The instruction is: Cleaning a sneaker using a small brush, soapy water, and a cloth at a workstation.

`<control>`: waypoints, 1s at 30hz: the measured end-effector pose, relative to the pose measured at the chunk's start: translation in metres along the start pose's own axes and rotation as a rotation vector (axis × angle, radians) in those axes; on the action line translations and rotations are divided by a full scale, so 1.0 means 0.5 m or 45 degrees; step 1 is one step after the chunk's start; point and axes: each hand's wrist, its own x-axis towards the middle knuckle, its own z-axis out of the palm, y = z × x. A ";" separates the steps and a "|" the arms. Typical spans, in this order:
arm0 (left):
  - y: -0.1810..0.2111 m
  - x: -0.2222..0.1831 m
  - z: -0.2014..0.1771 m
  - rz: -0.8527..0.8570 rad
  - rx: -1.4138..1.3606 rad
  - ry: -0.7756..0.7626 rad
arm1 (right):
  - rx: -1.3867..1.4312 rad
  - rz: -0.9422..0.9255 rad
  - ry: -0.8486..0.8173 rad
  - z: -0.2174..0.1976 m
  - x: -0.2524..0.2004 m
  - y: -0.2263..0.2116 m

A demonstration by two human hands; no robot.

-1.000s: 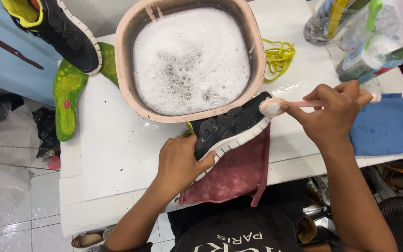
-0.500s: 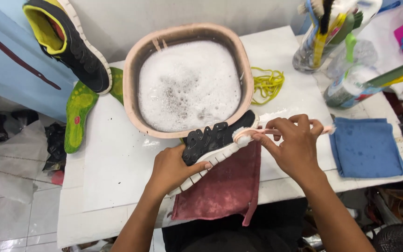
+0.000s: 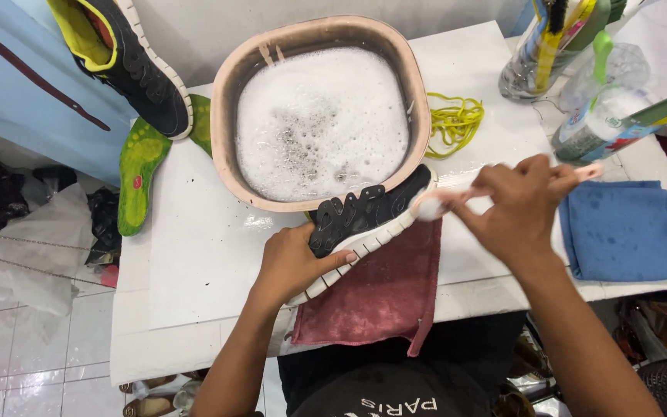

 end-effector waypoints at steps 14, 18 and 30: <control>-0.055 0.011 0.025 -0.020 0.221 -0.120 | -0.016 0.057 -0.001 0.072 0.026 0.071; -0.047 0.009 0.020 -0.050 0.220 -0.155 | 0.015 -0.027 -0.039 0.026 0.032 -0.012; -0.041 0.004 0.021 0.088 -0.006 -0.001 | 0.055 -0.112 0.132 0.066 0.021 0.039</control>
